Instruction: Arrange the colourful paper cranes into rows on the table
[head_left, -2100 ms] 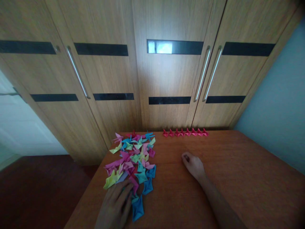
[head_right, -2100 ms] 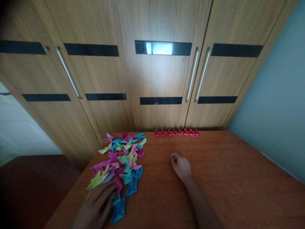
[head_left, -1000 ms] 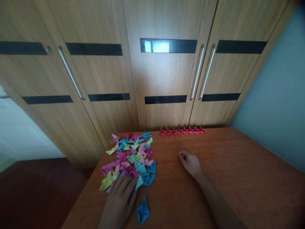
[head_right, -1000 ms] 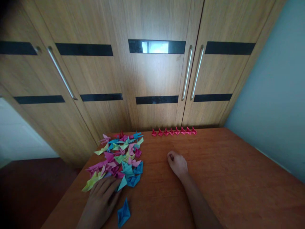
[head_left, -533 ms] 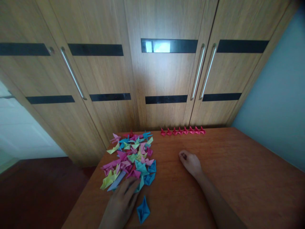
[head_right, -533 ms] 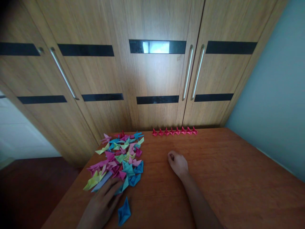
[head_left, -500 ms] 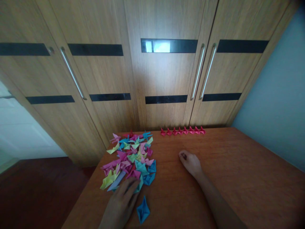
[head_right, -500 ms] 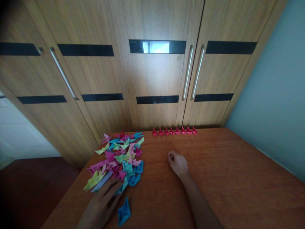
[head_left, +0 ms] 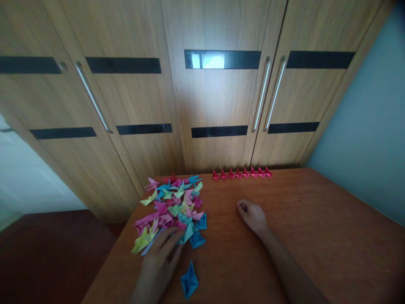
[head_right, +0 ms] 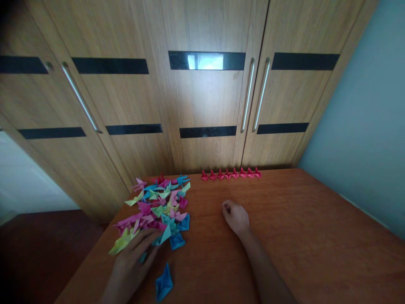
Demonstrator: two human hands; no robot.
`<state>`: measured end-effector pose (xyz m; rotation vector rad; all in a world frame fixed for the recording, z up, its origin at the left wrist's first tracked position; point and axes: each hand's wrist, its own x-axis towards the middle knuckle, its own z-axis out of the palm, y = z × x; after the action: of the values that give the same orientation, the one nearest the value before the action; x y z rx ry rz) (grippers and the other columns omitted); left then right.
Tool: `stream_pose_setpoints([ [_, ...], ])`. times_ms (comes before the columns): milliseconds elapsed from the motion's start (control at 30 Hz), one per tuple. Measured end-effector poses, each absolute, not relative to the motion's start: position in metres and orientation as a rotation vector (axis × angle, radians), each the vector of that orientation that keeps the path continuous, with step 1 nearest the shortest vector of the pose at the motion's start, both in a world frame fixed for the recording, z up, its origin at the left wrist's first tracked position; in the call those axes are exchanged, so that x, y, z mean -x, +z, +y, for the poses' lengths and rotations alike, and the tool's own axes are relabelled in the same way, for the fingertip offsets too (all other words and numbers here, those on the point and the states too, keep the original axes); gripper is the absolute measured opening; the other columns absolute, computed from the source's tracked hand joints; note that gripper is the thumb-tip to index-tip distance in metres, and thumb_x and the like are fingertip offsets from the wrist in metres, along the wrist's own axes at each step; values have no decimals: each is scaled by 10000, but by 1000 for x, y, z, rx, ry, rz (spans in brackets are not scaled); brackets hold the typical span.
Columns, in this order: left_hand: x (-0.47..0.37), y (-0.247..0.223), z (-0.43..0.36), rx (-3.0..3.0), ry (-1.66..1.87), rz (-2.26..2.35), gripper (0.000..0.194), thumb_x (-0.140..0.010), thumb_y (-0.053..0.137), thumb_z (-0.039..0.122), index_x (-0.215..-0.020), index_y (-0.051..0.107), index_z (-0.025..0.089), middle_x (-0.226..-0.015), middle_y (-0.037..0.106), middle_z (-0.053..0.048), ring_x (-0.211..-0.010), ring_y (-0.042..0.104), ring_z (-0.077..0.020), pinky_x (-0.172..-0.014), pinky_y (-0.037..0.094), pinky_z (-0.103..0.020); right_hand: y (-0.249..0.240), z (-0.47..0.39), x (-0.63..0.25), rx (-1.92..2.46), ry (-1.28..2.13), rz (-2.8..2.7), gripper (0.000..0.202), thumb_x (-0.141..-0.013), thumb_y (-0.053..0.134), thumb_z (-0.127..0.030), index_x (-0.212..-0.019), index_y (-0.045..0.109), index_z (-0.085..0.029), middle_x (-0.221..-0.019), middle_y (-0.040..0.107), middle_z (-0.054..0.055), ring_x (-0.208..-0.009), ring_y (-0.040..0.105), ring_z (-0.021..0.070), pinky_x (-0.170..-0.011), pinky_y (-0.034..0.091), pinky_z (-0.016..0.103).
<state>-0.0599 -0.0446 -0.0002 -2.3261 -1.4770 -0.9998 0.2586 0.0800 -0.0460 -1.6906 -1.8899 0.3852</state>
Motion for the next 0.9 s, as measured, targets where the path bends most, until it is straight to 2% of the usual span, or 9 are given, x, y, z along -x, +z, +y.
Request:
stream_pose_setpoints([
  [200, 29, 29, -10, 2422, -1093, -1512, 306, -844, 510, 168, -1129, 592, 243, -1095, 615, -58, -1001, 603, -198, -870, 518, -337, -43, 78, -257, 1568, 505, -1791, 188, -825, 467, -330, -802, 628, -236, -684, 648, -7, -635, 587, 150, -611, 398, 233],
  [367, 8, 37, 26, 2536, -1160, -1415, 349, -800, 503, 95, -1107, 596, 233, -1089, 614, -58, -1030, 583, -199, -894, 496, -342, -36, 74, -247, 1275, 767, -1671, 270, -827, 490, -434, -824, 622, -198, -712, 618, 12, -656, 558, 152, -633, 433, 252],
  [567, -15, 32, 45, 2794, -954, -1282, 443, -753, 510, 11, -1131, 565, 236, -1065, 597, -39, -992, 564, -174, -880, 479, -312, -25, 61, -225, 1008, 1118, -1598, 319, -805, 565, -471, -960, 604, -196, -730, 569, -6, -680, 541, 129, -608, 427, 226],
  [633, -20, 30, 44, 2824, -885, -1272, 447, -760, 510, 9, -1136, 559, 245, -1058, 598, -35, -984, 562, -180, -868, 478, -318, -25, 58, -219, 977, 1127, -1589, 306, -798, 582, -460, -952, 603, -197, -712, 552, -15, -656, 519, 119, -591, 414, 218],
  [733, -24, 28, 40, 2845, -807, -1285, 413, -785, 508, 23, -1125, 560, 251, -1052, 601, -31, -972, 562, -187, -854, 477, -330, -27, 57, -215, 1012, 1038, -1666, 248, -804, 576, -429, -838, 618, -188, -665, 536, -22, -617, 486, 110, -583, 399, 214],
  [900, -18, 26, 36, 2838, -855, -1305, 343, -835, 494, 66, -1121, 559, 243, -1075, 597, -33, -986, 571, -173, -863, 484, -317, -26, 55, -213, 1113, 895, -1800, 193, -815, 550, -351, -734, 604, -185, -613, 517, -29, -566, 454, 101, -541, 367, 202],
])
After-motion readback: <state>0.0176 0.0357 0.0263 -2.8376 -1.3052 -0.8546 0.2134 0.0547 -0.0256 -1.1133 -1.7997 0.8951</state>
